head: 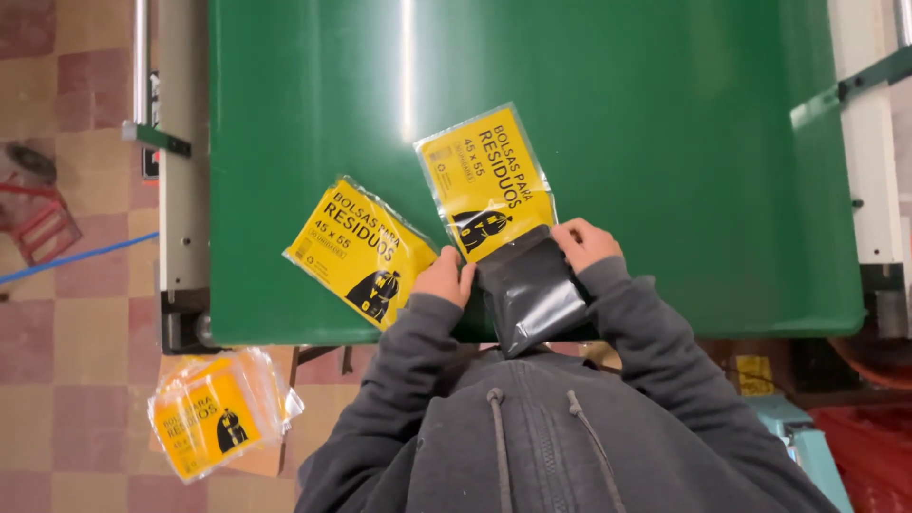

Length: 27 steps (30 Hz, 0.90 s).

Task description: Folding black plastic garbage bags and inserting them into yellow printed packaging sleeves.

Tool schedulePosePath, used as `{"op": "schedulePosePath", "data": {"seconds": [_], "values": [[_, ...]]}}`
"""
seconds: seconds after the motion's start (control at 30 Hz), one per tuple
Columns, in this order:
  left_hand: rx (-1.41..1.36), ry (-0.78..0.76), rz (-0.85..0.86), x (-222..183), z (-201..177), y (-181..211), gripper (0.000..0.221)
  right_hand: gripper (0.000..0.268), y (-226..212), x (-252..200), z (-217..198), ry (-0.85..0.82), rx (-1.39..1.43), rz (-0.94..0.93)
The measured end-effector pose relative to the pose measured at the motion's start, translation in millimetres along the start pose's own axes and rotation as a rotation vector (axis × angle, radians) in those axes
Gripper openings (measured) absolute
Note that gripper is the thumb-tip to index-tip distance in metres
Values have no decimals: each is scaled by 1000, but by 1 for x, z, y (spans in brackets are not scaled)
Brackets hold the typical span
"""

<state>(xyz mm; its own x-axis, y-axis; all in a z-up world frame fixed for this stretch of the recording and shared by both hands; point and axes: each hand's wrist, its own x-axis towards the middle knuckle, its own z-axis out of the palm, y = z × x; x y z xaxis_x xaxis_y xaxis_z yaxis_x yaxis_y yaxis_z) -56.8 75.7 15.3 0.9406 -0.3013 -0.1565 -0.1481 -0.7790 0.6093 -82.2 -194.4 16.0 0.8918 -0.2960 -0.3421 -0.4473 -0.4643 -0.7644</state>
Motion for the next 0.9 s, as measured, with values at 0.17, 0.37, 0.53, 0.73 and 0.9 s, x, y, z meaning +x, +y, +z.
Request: {"op": "schedulePosePath", "data": {"seconds": [0.17,0.37,0.53,0.73,0.9], "values": [[-267,-17,-162,12,35,-25,27,30,31,47,8,-27,-176,-186],[-613,-65,-115,-16,65,-40,16,25,68,14,-21,-301,-94,-67],[-625,-182,194,-72,84,-46,15,22,149,-50,-35,-490,64,229],[-1249,-452,136,-64,27,-16,18,23,97,-51,-82,-426,295,360],[-1569,-380,-66,-56,-106,29,16,30,-105,-42,-101,-470,812,143]]}}
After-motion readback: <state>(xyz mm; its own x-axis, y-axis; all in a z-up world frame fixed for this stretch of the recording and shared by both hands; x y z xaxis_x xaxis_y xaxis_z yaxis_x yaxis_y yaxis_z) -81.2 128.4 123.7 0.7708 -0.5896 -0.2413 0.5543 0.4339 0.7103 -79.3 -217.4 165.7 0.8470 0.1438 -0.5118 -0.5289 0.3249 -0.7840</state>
